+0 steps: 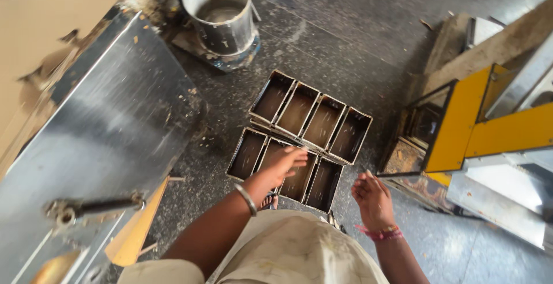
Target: The person greases the inside of several bread molds by hand using a substance from a small metal container before stacking the molds.
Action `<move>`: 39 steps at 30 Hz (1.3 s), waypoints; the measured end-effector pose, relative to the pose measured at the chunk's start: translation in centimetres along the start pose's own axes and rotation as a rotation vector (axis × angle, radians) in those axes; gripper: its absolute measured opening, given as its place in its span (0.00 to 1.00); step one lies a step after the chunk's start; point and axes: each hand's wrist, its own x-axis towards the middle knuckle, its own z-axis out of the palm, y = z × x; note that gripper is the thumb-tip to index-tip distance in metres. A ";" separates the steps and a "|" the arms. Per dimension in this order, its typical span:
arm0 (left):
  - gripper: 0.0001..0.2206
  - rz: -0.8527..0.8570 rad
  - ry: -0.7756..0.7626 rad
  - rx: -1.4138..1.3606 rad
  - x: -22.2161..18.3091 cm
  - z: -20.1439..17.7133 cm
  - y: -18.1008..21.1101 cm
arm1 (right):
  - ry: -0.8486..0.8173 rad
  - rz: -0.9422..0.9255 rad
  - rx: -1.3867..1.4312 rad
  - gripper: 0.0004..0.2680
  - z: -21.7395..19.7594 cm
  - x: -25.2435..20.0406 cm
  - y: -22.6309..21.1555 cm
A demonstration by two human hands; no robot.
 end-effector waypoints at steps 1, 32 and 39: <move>0.21 0.052 0.044 -0.044 -1.2 -0.6 0.2 | -0.039 0.016 -0.030 0.08 0.8 0.4 -0.3; 0.22 0.430 0.951 -0.916 -48.1 0.4 -36.6 | -1.112 0.341 -0.588 0.09 10.2 -25.5 21.9; 0.18 0.590 0.999 -1.106 -58.6 -4.8 -49.4 | -1.181 0.423 -0.803 0.08 13.8 -35.4 33.3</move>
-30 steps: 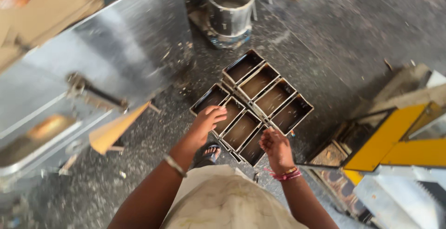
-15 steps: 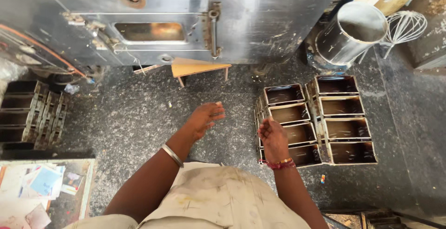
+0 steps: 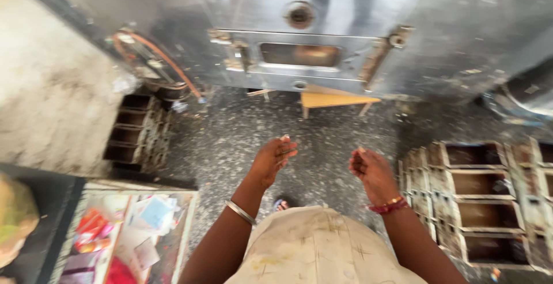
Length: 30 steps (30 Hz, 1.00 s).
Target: The person greases the inside of several bread molds by hand using a substance from a small metal container before stacking the molds.
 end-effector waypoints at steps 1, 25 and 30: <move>0.17 -0.007 0.029 -0.016 -0.3 -2.0 0.7 | 0.004 0.014 -0.014 0.08 1.6 0.7 0.4; 0.20 0.445 0.657 -0.400 3.4 -23.6 15.2 | -0.775 0.278 -0.462 0.09 42.7 30.1 -1.3; 0.18 0.443 0.761 -0.407 4.7 -27.5 15.7 | -0.883 0.353 -0.564 0.09 48.9 31.9 0.0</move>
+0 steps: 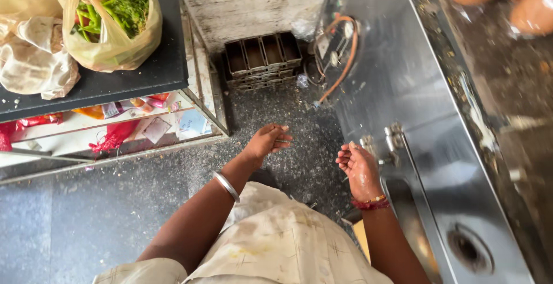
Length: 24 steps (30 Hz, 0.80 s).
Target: The person greases the inside of several bread molds by hand using a substance from a small metal container before stacking the molds.
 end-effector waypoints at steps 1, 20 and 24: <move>0.17 -0.021 0.018 0.047 1.1 -0.6 0.0 | -0.007 0.023 -0.008 0.08 0.6 1.1 -0.4; 0.15 -0.217 0.242 0.986 50.2 -22.6 -1.1 | 0.421 0.373 -0.113 0.11 10.3 27.6 -2.9; 0.20 -0.330 0.168 1.093 58.8 -24.9 0.3 | 0.522 0.464 -0.159 0.11 8.3 30.8 -0.7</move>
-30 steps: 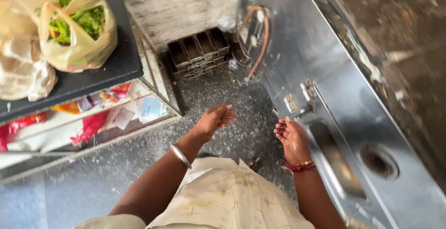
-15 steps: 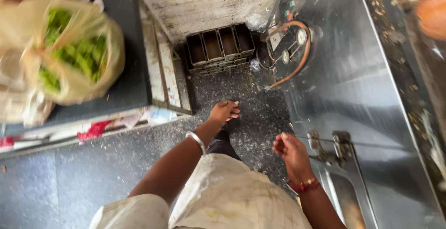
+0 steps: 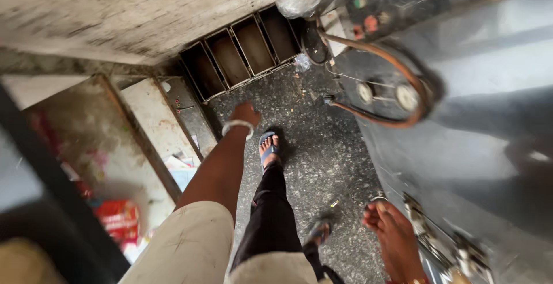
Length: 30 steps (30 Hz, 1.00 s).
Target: The person greases the inside of several bread molds by hand using a substance from a small metal container before stacking the molds.
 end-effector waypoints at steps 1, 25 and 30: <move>0.22 -0.003 -0.016 0.042 1.9 -0.6 0.5 | 0.027 0.036 -0.001 0.11 -0.4 1.2 1.1; 0.22 0.212 -0.046 0.416 9.6 3.2 -1.5 | -0.271 -0.371 -0.103 0.28 0.8 10.1 10.9; 0.23 0.308 -0.178 -0.150 -2.4 1.4 -0.2 | -0.241 -0.346 -0.143 0.25 -4.4 -0.6 8.9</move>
